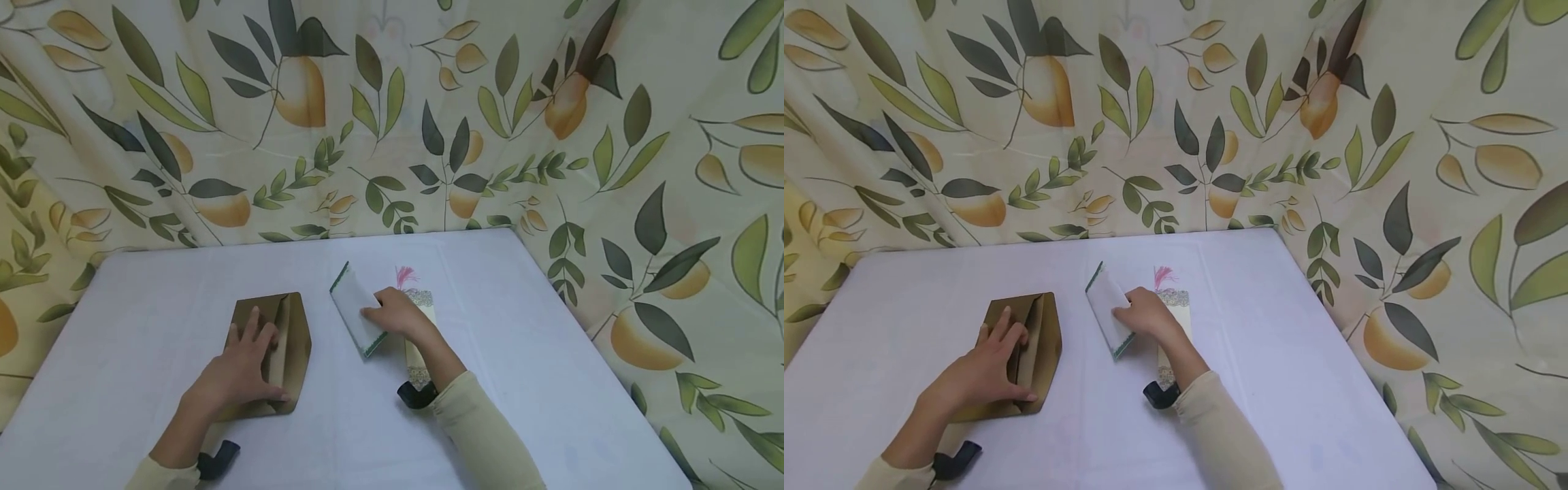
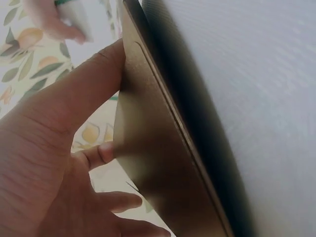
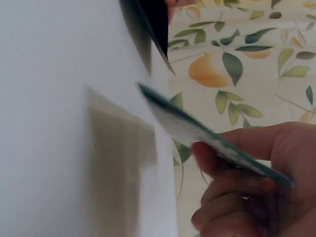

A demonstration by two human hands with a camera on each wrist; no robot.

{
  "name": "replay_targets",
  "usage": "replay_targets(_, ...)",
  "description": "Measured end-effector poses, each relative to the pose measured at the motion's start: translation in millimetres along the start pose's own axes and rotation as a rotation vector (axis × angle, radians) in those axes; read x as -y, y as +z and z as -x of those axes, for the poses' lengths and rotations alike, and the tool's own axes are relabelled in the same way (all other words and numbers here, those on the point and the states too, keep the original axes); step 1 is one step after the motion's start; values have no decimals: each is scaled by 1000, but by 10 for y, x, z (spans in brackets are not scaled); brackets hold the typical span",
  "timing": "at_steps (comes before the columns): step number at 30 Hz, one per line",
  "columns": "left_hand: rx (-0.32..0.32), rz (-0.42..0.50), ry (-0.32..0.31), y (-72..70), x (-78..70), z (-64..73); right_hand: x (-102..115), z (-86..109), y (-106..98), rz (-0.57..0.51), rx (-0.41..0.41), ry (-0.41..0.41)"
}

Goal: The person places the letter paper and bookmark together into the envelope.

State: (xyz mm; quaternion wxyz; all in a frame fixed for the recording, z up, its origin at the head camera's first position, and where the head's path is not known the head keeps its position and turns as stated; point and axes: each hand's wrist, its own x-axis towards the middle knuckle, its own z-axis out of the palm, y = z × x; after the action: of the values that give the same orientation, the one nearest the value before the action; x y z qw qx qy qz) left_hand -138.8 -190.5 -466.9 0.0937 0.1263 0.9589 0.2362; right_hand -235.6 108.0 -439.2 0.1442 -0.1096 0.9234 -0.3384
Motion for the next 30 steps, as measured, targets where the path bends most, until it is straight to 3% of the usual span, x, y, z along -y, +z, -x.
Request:
replay_targets(7,17,27,-6,-18,-9,-18,44,0,-36,-293,-115,19)
replay_targets(13,20,42,6,-5,-8,-16,59,22,-78,-400,-149,27)
replay_targets(22,27,49,-1,12,10,16,92,19,-21,-475,-7,38)
replay_targets(30,-39,-47,19,36,-1,-13,124,26,40,-450,86,-74)
